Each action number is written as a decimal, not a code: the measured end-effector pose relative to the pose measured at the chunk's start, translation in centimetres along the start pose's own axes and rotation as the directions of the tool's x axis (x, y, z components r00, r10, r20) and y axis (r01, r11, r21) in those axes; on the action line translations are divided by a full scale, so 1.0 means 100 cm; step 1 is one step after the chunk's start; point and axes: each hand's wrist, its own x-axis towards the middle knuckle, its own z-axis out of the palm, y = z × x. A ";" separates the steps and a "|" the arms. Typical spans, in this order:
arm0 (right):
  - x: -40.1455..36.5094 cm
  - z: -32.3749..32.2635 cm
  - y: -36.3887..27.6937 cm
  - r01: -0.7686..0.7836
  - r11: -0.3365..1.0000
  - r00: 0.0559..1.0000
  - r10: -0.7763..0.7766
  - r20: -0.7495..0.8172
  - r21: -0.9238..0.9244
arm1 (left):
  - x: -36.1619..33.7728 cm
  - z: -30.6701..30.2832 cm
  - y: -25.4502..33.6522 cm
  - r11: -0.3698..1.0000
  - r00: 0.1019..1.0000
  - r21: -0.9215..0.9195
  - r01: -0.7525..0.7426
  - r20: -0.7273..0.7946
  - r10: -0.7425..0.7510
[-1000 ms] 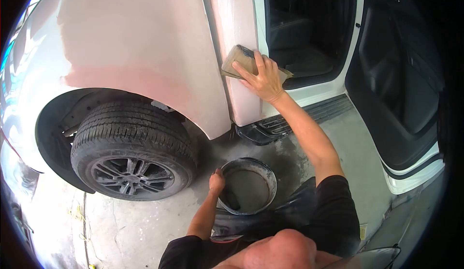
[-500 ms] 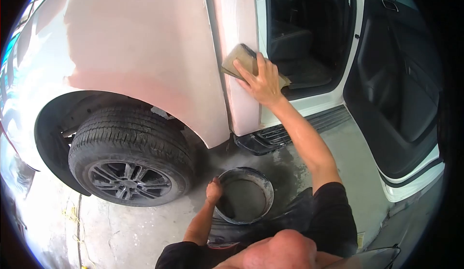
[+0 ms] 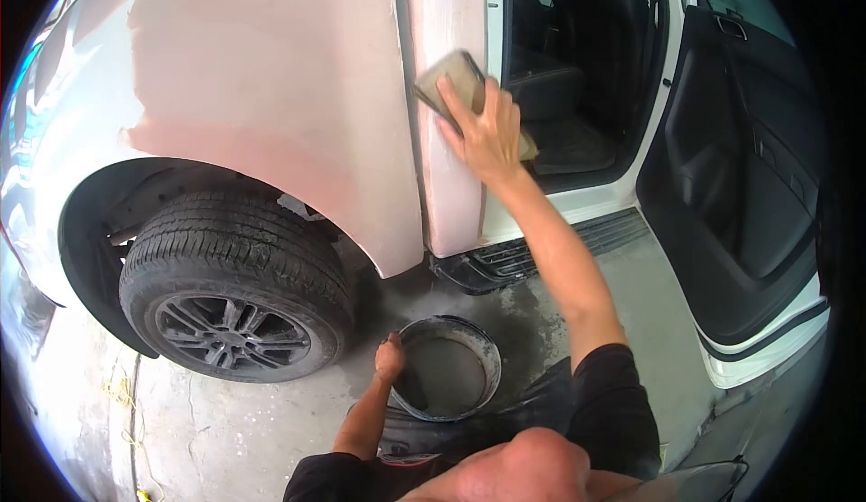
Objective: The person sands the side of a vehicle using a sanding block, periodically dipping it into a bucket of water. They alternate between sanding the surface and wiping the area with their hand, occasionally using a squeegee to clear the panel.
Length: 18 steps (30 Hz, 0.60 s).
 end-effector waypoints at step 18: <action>0.132 -0.002 0.008 0.000 0.992 0.998 -0.008 -0.067 -0.123 | 0.007 0.007 -0.007 1.000 1.000 -0.008 -0.001 -0.009 0.001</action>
